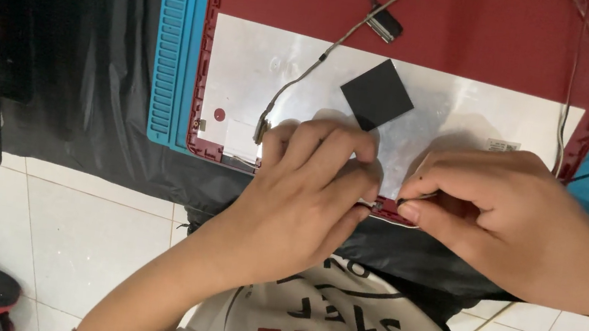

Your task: Route internal antenna and webcam wires along the laptop screen bezel shell.

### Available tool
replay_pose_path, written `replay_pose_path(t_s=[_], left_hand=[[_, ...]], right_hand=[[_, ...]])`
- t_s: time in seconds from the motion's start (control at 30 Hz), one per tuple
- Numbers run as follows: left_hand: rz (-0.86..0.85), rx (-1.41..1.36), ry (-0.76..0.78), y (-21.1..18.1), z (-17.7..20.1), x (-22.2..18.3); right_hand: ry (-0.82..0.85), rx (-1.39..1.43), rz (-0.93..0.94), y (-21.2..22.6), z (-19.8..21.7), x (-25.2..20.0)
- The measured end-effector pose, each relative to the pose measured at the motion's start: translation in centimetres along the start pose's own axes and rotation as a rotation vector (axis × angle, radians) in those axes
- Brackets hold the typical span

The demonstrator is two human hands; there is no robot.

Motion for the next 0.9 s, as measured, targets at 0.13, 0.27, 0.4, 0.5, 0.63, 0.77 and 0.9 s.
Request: replay_pose_path(t_s=[0.13, 0.27, 0.4, 0.5, 0.63, 0.77, 0.9], left_hand=[[-0.009, -0.003, 0.039, 0.0, 0.0, 0.3], [-0.013, -0.029, 0.025, 0.5, 0.2, -0.2], [0.084, -0.089, -0.128, 2.0, 1.2, -2.8], [0.125, 0.043, -0.264, 3.0, 1.2, -4.7], [0.133, 0.098, -0.271, 3.6, 0.4, -5.6], [0.114, 0.108, -0.268, 3.2, 0.4, -5.2], [0.102, 0.07, -0.219, 3.1, 0.4, -4.6]], right_hand=[[0.012, 0.034, 0.042, -0.1, 0.0, 0.1], [0.013, 0.009, 0.014, -0.2, -0.1, 0.0], [-0.003, 0.012, 0.013, 0.0, -0.4, -0.2], [-0.033, -0.083, 0.105, 0.5, -1.2, -0.3], [-0.068, -0.23, 0.246, 0.8, -2.5, -0.5], [0.014, -0.174, 0.175, 0.4, -2.8, -0.6], [0.076, -0.058, 0.115, -0.2, -2.3, -0.4]])
Point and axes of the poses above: each hand's wrist, its own x-axis towards the middle knuckle, its own z-axis out of the back of the hand, y = z × x, the point moved 3 cm from there along x, towards the middle knuckle, and after that the axes turned 10 degrees about y, right-handed, at the moved point
